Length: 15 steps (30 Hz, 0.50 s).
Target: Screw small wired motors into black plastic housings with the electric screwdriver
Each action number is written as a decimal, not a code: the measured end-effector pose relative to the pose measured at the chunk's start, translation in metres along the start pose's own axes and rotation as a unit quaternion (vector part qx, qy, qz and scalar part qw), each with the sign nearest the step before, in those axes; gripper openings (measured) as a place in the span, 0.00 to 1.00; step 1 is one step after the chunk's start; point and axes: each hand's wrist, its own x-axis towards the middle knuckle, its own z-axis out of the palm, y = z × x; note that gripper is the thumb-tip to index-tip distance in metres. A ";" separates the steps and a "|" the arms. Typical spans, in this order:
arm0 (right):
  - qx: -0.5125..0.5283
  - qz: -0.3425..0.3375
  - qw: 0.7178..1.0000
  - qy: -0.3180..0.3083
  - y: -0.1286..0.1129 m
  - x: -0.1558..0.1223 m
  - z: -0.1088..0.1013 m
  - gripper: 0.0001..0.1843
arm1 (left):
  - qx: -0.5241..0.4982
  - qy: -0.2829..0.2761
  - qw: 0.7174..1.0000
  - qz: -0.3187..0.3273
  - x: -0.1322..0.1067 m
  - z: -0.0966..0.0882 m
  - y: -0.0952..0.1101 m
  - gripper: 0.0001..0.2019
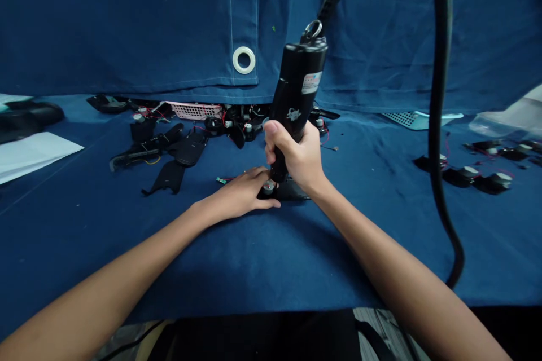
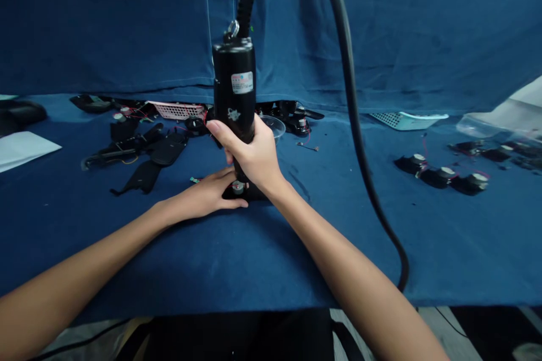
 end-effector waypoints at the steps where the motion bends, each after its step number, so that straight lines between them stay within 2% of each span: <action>1: -0.001 -0.001 1.000 0.000 0.000 0.000 0.000 0.22 | 0.001 0.000 1.000 0.002 0.000 0.000 0.000 0.27; 15: -0.006 0.000 1.000 -0.008 -0.003 -0.002 0.002 0.20 | 0.025 0.000 1.000 0.012 -0.001 0.002 0.001 0.29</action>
